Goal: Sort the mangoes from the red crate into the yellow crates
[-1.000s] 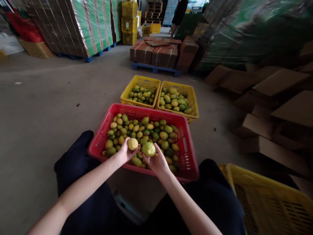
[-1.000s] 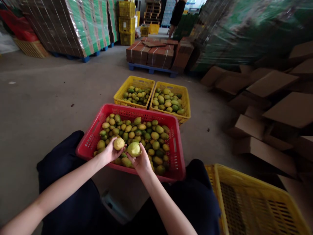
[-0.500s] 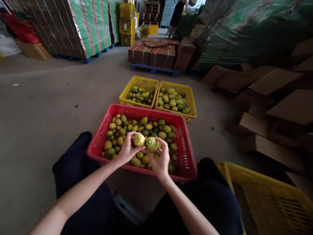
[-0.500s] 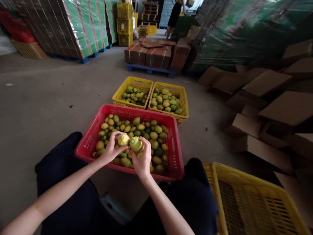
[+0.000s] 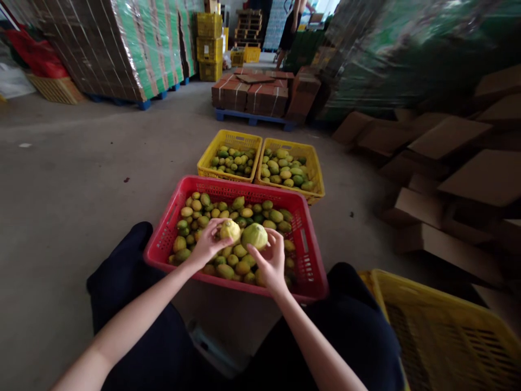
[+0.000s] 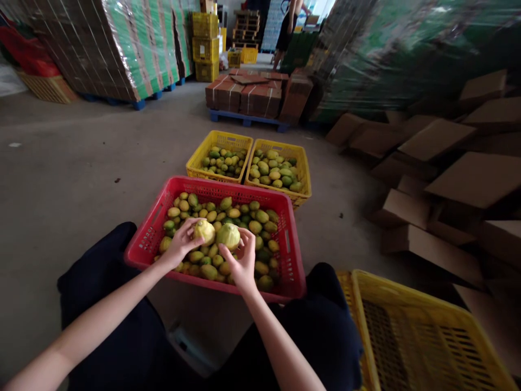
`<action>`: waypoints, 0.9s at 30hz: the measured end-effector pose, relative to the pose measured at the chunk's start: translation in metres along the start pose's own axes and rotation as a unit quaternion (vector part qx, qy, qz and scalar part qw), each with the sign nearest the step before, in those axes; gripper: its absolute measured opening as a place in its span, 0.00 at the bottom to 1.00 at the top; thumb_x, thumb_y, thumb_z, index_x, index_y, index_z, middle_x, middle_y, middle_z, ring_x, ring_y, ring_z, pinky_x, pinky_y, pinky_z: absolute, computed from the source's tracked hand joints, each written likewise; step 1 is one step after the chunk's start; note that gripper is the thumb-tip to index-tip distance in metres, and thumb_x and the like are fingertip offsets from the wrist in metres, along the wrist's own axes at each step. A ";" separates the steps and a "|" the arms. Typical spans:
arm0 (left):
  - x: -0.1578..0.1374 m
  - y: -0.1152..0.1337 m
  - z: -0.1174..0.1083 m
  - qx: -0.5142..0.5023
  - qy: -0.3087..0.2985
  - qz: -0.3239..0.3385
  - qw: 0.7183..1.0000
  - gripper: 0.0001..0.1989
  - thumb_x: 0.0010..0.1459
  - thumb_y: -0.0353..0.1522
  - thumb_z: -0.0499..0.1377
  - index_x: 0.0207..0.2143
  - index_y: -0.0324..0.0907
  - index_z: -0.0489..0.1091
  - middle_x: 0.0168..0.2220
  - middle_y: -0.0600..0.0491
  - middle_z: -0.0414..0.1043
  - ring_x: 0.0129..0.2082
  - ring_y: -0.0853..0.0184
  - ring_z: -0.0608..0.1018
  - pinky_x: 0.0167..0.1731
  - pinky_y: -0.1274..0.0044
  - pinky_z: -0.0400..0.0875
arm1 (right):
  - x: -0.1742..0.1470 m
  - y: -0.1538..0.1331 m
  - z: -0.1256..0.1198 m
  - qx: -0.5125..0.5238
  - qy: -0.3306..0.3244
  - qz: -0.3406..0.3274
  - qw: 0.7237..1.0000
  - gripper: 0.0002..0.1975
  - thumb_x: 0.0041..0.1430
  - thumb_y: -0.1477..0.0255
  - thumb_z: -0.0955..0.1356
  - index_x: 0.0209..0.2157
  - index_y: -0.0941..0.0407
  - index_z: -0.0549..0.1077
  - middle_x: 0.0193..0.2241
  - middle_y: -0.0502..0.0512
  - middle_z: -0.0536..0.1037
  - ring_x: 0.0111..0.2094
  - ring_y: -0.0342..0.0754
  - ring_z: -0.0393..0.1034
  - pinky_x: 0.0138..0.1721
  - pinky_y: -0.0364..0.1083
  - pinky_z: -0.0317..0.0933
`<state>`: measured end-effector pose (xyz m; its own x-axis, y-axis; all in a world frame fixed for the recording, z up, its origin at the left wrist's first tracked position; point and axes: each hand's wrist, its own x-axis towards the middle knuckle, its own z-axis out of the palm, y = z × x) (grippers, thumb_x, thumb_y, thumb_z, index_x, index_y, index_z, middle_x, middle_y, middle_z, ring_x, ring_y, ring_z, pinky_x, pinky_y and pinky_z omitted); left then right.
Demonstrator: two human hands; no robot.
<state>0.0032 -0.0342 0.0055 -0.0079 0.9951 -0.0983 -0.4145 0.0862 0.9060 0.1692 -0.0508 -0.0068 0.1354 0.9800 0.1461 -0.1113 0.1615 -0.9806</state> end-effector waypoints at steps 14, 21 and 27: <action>0.002 -0.010 0.003 -0.206 0.076 -0.281 0.934 0.08 0.57 0.35 0.57 0.31 0.38 0.70 0.26 0.52 0.73 0.23 0.69 0.76 0.25 0.77 0.73 | 0.014 0.005 0.006 0.333 0.058 0.408 0.848 0.08 0.50 0.65 0.69 0.29 0.56 0.75 0.24 0.52 0.80 0.25 0.49 0.74 0.26 0.46 0.69; 0.009 -0.014 0.001 -0.273 0.096 -0.287 0.913 0.17 0.61 0.42 0.52 0.36 0.35 0.70 0.27 0.51 0.74 0.25 0.70 0.77 0.29 0.77 0.76 | 0.016 0.023 0.008 0.301 0.060 0.383 0.871 0.12 0.51 0.61 0.70 0.32 0.55 0.74 0.26 0.52 0.80 0.31 0.51 0.76 0.30 0.49 0.71; 0.010 -0.015 -0.003 -0.264 0.137 -0.257 0.920 0.06 0.56 0.32 0.60 0.35 0.38 0.70 0.29 0.54 0.75 0.27 0.71 0.77 0.29 0.78 0.76 | 0.011 0.012 0.010 0.300 0.051 0.363 0.881 0.11 0.46 0.66 0.72 0.33 0.54 0.74 0.29 0.49 0.80 0.30 0.49 0.76 0.29 0.46 0.70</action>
<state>0.0071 -0.0261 -0.0104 0.1130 0.7741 -0.6229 -0.8114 0.4338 0.3918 0.1593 -0.0366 -0.0156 -0.1014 0.8391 -0.5344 -0.7008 -0.4415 -0.5603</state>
